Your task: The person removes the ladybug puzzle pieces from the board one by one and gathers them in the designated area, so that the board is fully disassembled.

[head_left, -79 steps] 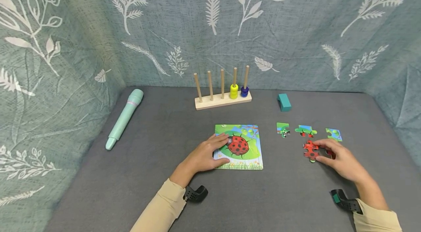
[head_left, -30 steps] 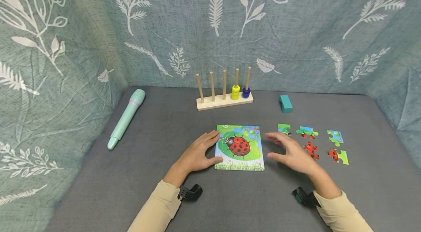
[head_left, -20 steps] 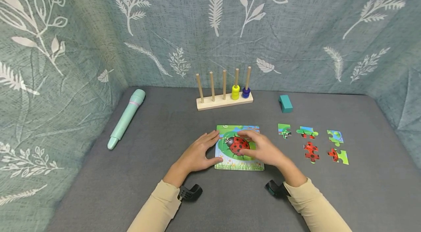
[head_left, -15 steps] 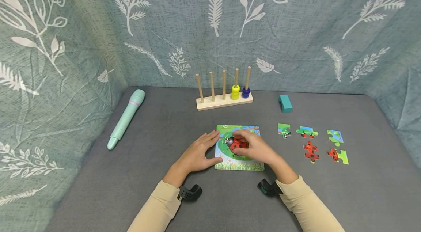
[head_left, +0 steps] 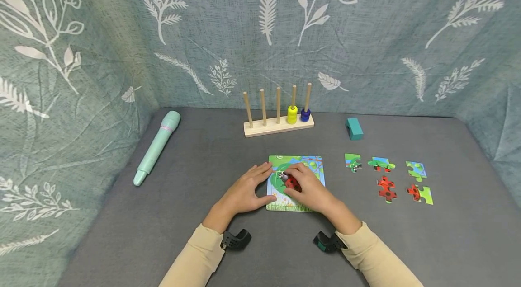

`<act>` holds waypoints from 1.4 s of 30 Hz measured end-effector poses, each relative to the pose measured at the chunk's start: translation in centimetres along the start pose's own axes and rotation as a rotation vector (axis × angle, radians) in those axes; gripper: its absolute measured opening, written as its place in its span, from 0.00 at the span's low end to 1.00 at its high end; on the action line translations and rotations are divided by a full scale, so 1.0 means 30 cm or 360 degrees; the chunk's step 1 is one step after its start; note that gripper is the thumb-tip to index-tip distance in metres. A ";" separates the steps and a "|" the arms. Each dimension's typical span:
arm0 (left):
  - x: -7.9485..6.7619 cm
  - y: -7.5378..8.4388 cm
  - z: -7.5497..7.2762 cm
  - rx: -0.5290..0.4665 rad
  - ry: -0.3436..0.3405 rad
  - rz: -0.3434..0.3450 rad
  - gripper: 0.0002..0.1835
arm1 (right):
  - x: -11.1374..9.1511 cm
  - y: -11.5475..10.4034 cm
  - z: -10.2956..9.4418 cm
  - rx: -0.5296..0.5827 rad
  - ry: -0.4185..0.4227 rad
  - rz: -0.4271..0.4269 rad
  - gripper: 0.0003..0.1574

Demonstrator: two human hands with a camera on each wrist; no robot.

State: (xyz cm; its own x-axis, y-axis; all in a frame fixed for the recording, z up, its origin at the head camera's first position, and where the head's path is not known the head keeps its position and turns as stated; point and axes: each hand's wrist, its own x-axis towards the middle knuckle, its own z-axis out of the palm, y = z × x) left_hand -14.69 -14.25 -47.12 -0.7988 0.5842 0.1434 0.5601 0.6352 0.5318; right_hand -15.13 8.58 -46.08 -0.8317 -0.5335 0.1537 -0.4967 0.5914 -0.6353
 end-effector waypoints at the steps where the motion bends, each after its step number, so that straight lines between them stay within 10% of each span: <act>1: -0.001 0.001 -0.001 0.0000 -0.0003 -0.0003 0.40 | 0.000 -0.003 0.003 0.0003 0.0011 0.0006 0.26; 42: -0.003 0.010 -0.008 -0.0004 -0.0060 -0.0069 0.41 | -0.005 -0.006 -0.008 0.0171 0.0132 0.0070 0.26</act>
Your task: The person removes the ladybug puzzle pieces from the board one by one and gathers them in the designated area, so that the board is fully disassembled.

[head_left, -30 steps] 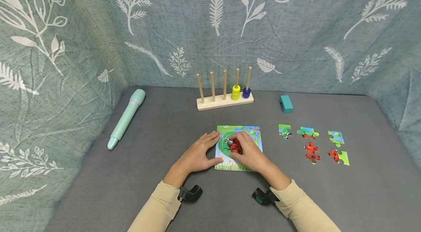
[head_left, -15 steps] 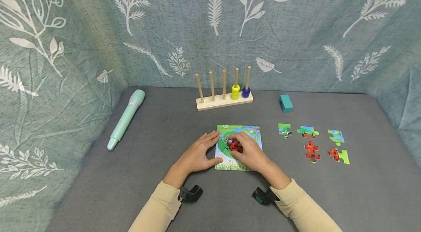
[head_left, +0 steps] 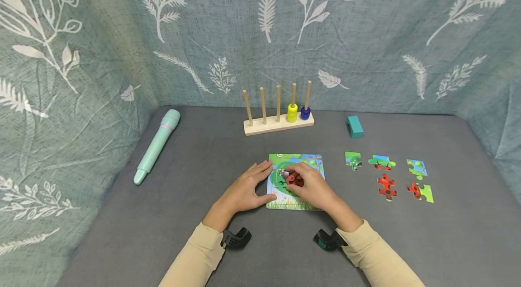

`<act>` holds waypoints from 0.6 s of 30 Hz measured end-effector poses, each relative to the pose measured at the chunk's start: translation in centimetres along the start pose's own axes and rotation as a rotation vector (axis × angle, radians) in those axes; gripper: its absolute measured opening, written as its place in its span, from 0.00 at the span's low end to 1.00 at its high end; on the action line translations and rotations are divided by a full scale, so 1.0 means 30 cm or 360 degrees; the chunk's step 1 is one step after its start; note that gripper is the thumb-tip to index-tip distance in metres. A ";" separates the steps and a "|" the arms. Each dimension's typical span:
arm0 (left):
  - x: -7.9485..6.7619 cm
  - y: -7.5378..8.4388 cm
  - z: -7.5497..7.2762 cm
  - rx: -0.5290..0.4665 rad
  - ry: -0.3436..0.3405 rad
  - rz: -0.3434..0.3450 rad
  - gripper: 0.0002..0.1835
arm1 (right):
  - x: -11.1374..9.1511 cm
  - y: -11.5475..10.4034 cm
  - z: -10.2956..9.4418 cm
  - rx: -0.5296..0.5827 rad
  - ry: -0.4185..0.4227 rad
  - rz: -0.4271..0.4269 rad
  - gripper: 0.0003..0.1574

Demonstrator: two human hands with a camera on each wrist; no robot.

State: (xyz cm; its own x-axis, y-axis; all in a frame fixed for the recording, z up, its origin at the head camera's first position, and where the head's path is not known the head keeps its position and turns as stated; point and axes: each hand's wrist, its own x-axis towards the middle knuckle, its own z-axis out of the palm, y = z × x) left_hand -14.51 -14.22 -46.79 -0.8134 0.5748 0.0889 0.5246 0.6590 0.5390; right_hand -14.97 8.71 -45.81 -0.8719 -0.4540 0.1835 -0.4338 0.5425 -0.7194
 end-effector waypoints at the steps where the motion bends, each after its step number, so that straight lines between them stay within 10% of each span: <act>1: 0.001 0.000 -0.001 -0.0003 0.0001 0.0003 0.41 | 0.002 0.001 -0.007 -0.0001 -0.0008 0.0001 0.25; 18: -0.002 -0.007 0.003 -0.0022 0.0013 0.0029 0.41 | -0.085 0.093 -0.213 0.0039 -0.0075 0.0223 0.27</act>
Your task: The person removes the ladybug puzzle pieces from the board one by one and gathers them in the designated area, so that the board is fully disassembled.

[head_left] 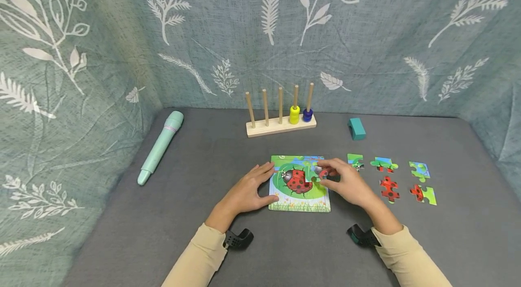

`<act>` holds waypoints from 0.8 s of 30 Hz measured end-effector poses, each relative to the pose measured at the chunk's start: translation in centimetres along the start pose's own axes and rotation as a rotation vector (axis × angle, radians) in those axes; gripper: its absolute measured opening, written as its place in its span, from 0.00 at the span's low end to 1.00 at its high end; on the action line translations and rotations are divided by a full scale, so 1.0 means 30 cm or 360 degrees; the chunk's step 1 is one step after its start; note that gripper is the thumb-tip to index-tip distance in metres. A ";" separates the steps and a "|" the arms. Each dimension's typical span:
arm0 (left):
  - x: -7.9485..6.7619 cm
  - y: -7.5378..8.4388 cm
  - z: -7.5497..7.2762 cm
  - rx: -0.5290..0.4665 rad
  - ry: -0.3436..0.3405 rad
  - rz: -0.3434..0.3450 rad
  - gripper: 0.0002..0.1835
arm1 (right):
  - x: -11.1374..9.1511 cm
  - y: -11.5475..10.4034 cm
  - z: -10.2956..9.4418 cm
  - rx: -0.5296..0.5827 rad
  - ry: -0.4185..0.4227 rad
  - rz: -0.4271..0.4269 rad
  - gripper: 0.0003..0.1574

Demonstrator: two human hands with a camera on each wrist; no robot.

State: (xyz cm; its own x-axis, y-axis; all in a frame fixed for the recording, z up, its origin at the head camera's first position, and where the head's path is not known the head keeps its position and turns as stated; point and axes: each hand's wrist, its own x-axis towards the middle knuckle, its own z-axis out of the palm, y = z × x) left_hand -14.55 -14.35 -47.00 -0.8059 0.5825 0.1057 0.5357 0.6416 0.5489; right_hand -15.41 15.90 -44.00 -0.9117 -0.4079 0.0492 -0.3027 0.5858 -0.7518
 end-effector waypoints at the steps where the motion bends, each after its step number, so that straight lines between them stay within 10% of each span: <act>1: 0.000 0.000 0.001 -0.0003 0.0002 0.0000 0.41 | -0.013 0.013 -0.016 0.0003 0.0007 0.0013 0.27; 13: 0.000 0.005 0.000 -0.0023 -0.0004 -0.0021 0.41 | -0.158 0.130 -0.176 -0.0031 0.0101 0.0118 0.28; 24: -0.003 0.001 -0.001 -0.0017 -0.0017 -0.0031 0.41 | -0.196 0.163 -0.178 -0.0400 0.0172 -0.0027 0.25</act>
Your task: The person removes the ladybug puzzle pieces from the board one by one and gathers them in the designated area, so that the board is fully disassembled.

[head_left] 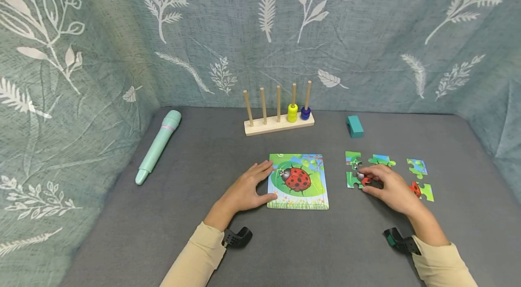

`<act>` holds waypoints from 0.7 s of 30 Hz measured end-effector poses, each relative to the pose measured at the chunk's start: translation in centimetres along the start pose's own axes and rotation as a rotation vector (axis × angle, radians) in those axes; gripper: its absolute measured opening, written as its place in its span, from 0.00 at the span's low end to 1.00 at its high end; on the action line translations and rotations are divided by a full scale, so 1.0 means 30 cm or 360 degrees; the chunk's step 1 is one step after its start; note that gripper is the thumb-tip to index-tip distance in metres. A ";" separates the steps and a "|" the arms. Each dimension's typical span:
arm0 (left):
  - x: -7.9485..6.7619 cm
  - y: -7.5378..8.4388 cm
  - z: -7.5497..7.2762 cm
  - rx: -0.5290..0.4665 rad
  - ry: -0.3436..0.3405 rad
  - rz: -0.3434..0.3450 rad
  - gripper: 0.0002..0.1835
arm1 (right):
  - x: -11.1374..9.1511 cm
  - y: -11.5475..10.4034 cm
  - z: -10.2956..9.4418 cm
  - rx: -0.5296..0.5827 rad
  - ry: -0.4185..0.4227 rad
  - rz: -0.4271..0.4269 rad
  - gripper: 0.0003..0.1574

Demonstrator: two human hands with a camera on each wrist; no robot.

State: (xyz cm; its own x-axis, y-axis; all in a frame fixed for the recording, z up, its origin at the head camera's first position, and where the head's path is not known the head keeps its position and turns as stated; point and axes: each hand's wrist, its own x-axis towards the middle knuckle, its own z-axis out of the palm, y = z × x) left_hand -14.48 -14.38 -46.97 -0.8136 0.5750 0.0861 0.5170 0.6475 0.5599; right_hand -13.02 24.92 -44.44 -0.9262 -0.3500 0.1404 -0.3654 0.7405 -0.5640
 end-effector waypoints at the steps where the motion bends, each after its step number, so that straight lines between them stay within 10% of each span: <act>1: 0.000 0.000 -0.001 -0.0001 -0.0002 -0.0004 0.41 | 0.001 0.000 -0.001 -0.0019 -0.0012 0.0006 0.25; 10: -0.003 0.003 -0.007 -0.0007 -0.0015 -0.0012 0.42 | 0.004 -0.023 0.009 -0.0032 0.0007 0.0037 0.31; 21: -0.003 0.014 -0.009 -0.0019 0.0037 0.0014 0.44 | 0.036 -0.141 0.083 0.0497 -0.0181 -0.0018 0.29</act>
State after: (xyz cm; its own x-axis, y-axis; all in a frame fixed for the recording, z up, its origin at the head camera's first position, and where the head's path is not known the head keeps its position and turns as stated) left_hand -14.25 -14.31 -46.53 -0.8150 0.5689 0.1101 0.5210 0.6363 0.5689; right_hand -12.25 19.98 -43.92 -0.8994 -0.4321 0.0660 -0.3130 0.5310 -0.7874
